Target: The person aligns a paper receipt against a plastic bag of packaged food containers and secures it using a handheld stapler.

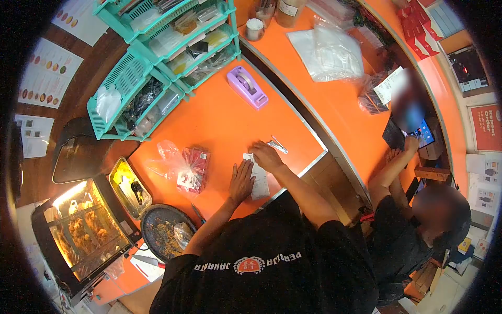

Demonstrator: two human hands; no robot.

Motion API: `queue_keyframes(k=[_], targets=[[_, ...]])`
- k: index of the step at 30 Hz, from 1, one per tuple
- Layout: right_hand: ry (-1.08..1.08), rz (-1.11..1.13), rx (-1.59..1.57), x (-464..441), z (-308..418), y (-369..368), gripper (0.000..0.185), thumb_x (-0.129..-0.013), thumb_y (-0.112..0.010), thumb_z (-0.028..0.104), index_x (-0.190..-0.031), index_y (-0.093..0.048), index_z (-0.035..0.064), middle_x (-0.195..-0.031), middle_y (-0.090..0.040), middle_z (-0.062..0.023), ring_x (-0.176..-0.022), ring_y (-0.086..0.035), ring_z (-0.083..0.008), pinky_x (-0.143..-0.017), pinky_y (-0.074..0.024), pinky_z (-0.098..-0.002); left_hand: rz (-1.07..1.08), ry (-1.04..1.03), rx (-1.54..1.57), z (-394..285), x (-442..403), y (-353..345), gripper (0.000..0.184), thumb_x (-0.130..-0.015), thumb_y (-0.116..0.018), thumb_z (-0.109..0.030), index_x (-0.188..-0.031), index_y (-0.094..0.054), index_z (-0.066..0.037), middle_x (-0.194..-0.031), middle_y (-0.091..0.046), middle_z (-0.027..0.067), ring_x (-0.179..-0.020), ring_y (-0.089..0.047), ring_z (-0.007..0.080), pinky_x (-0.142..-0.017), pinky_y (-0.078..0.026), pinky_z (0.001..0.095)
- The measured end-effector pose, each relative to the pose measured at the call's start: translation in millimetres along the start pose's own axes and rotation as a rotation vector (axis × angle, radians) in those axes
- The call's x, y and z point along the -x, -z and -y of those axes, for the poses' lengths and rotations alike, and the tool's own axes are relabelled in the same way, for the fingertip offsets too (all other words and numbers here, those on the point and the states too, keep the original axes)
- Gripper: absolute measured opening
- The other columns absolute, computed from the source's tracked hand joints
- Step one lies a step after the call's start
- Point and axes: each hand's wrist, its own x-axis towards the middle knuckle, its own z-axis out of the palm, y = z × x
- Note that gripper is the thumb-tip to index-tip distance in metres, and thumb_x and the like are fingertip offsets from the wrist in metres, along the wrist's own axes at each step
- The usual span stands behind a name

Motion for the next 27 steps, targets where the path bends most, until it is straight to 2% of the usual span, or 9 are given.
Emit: queue_keyframes(k=[4,7,10,12,14,16,17,24,27], targets=[[-0.058,0.067,-0.035,-3.2,11.3,12.3,0.016,-0.087,-0.067,0.004,-0.102,-0.069,0.0044,-0.108,-0.068,-0.0114,-0.116,-0.062,-0.0330,-0.099,-0.0512,-0.0463,0.009,-0.023,-0.048,-3.1,-2.9,8.2,0.067,-0.096,-0.064,-0.026,-0.152,-0.043,0.002,-0.158,-0.042,0.0175,-0.151,-0.034,0.0321,-0.124,-0.022,0.0575],[-0.043,-0.239,0.024,-21.3,-0.5,27.6,0.018,-0.091,-0.068,0.014,-0.106,-0.068,0.0045,-0.107,-0.067,-0.0128,-0.115,-0.061,-0.0354,-0.098,-0.0512,-0.0474,0.017,-0.028,-0.083,-7.3,-9.5,17.8,0.067,-0.095,-0.063,-0.026,-0.152,-0.042,0.003,-0.155,-0.045,0.0195,-0.147,-0.038,0.0341,-0.119,-0.026,0.0592],[-0.307,-0.630,0.005,-65.1,-13.4,62.7,0.025,-0.093,-0.069,0.023,-0.110,-0.069,0.0054,-0.110,-0.067,-0.0145,-0.114,-0.062,-0.0373,-0.097,-0.0513,-0.0475,0.027,-0.061,-0.086,-10.3,-12.1,25.2,0.068,-0.095,-0.061,-0.026,-0.153,-0.041,0.003,-0.152,-0.046,0.0207,-0.144,-0.040,0.0356,-0.116,-0.028,0.0605],[-0.300,-0.840,-0.048,-101.4,-60.0,64.5,0.027,-0.093,-0.071,0.032,-0.101,-0.075,0.0066,-0.101,-0.069,-0.0152,-0.111,-0.063,-0.0389,-0.096,-0.0512,-0.0449,0.014,-0.111,-0.123,-11.1,-15.7,24.3,0.069,-0.094,-0.060,-0.027,-0.153,-0.041,0.003,-0.150,-0.047,0.0213,-0.142,-0.042,0.0377,-0.114,-0.029,0.0610],[-0.288,-0.495,-0.300,-136.6,-137.1,45.5,0.038,-0.089,-0.074,0.046,-0.084,-0.078,0.0088,-0.083,-0.071,-0.0126,-0.093,-0.069,-0.0341,-0.085,-0.0542,-0.0441,0.072,-0.071,-0.160,-14.5,-18.4,27.9,0.069,-0.094,-0.061,-0.029,-0.152,-0.041,0.002,-0.150,-0.046,0.0224,-0.142,-0.041,0.0396,-0.114,-0.030,0.0621],[-0.630,-0.369,-0.469,-151.7,-98.8,72.5,0.050,-0.083,-0.074,0.060,-0.072,-0.078,0.0113,-0.070,-0.071,-0.0097,-0.075,-0.071,-0.0276,-0.072,-0.0552,-0.0433,0.130,-0.041,-0.201,-16.8,-17.2,21.4,0.066,-0.096,-0.060,-0.026,-0.153,-0.042,0.000,-0.153,-0.046,0.0212,-0.146,-0.039,0.0386,-0.116,-0.029,0.0650],[-0.681,-0.305,-0.506,-157.6,-91.8,84.2,0.046,-0.081,-0.079,0.058,-0.083,-0.082,0.0117,-0.068,-0.072,-0.0060,-0.063,-0.068,-0.0194,-0.063,-0.0549,-0.0359,0.131,-0.046,-0.208,-16.2,-16.8,17.0,0.067,-0.096,-0.061,-0.028,-0.153,-0.042,0.000,-0.154,-0.045,0.0218,-0.146,-0.039,0.0396,-0.116,-0.030,0.0653],[-0.940,-0.218,-0.288,-183.6,-62.2,109.1,0.039,-0.080,-0.082,0.039,-0.069,-0.074,0.0020,-0.061,-0.069,-0.0113,-0.055,-0.068,-0.0233,-0.055,-0.0560,-0.0402,0.162,-0.091,-0.234,-17.4,-17.8,22.6,0.081,-0.094,-0.068,-0.045,-0.154,-0.038,0.000,-0.154,-0.044,0.0232,-0.145,-0.038,0.0428,-0.114,-0.033,0.0651],[-0.706,-0.357,-0.866,-181.6,-80.1,92.4,0.036,-0.079,-0.084,0.034,-0.069,-0.073,0.0005,-0.061,-0.065,-0.0111,-0.053,-0.061,-0.0200,-0.050,-0.0497,-0.0405,0.173,-0.105,-0.217,-14.0,-18.6,22.9,0.083,-0.093,-0.069,-0.048,-0.154,-0.038,0.000,-0.152,-0.044,0.0231,-0.145,-0.038,0.0436,-0.113,-0.035,0.0645]])
